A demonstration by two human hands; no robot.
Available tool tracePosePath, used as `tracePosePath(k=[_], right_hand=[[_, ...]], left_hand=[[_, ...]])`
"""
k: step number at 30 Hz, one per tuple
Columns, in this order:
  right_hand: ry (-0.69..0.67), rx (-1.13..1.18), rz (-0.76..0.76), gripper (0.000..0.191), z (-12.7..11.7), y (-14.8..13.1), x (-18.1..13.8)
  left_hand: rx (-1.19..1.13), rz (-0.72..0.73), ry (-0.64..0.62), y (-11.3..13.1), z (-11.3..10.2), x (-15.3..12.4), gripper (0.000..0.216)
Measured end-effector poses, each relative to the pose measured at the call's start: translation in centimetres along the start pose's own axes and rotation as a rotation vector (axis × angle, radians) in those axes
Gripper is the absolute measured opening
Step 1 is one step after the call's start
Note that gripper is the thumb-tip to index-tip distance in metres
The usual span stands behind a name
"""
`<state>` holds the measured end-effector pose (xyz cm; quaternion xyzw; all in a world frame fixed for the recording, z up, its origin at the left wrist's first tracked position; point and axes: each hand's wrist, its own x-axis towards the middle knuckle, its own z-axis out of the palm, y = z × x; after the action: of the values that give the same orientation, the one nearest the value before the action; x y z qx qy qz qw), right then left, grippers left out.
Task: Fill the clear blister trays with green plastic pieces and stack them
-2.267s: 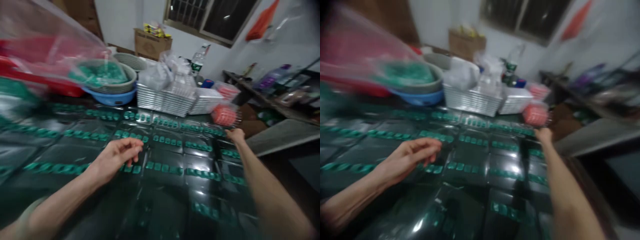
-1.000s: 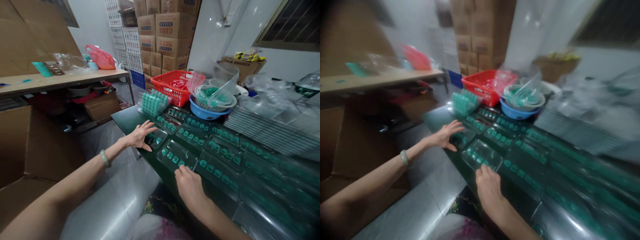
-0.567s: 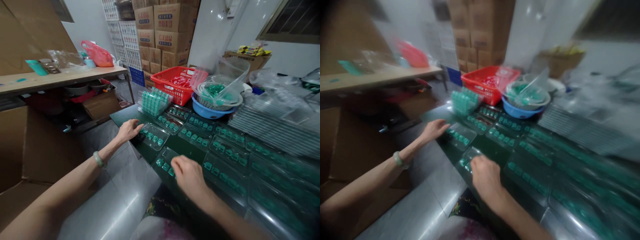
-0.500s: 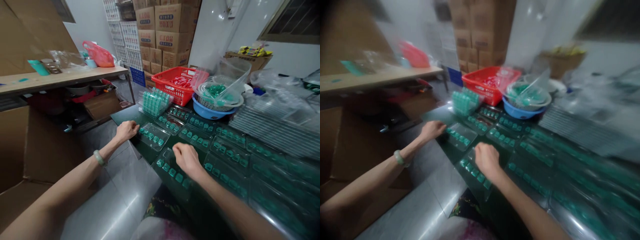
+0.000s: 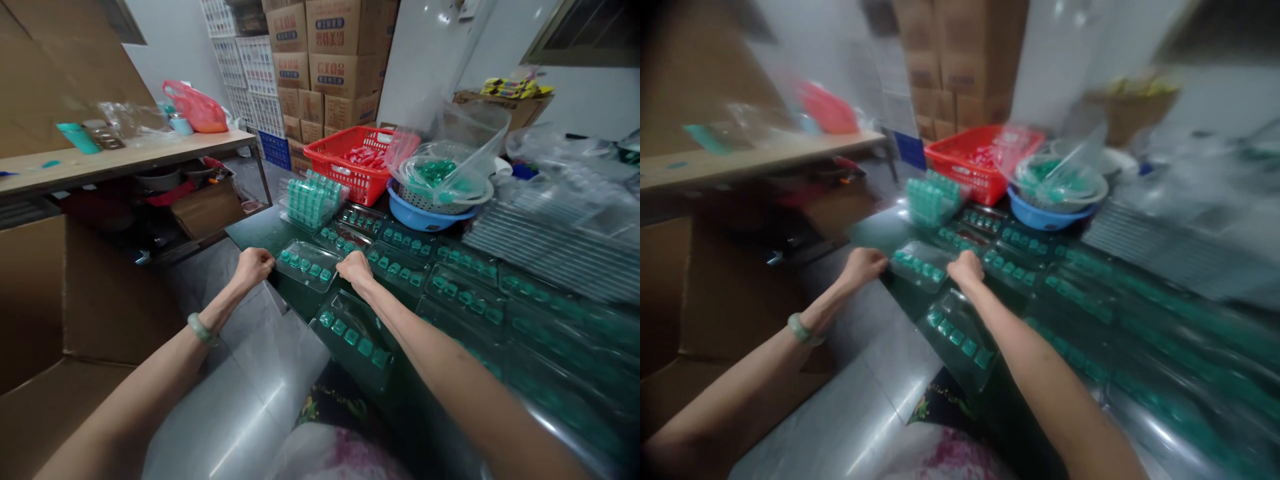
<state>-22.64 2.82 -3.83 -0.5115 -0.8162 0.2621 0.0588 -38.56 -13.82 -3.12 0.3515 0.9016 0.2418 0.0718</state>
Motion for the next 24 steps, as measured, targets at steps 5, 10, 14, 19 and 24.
tracePosePath(k=[5, 10, 14, 19, 24], right_hand=[[0.053, 0.076, -0.032, 0.022, -2.7, -0.9, -1.1], [0.064, 0.207, -0.129, 0.016, -7.7, 3.3, -7.3], [0.015, 0.290, -0.061, 0.018, -9.1, 9.3, -13.5], [0.012, 0.288, 0.098, 0.017, -7.1, 13.3, -15.8], [0.004, 0.310, 0.100, 0.018, -5.8, 13.5, -14.7]], left_hand=[[-0.165, -0.020, 0.059, 2.1, -2.9, -2.2, 0.024], [-0.394, 0.029, 0.032, 4.6, -3.6, -6.9, 0.014], [-0.460, 0.146, -0.163, 5.9, -0.2, -10.3, 0.015], [-0.189, 0.290, -0.267, 6.5, 2.7, -10.9, 0.022], [0.014, 0.603, 0.063, 8.5, 1.0, -10.8, 0.060]])
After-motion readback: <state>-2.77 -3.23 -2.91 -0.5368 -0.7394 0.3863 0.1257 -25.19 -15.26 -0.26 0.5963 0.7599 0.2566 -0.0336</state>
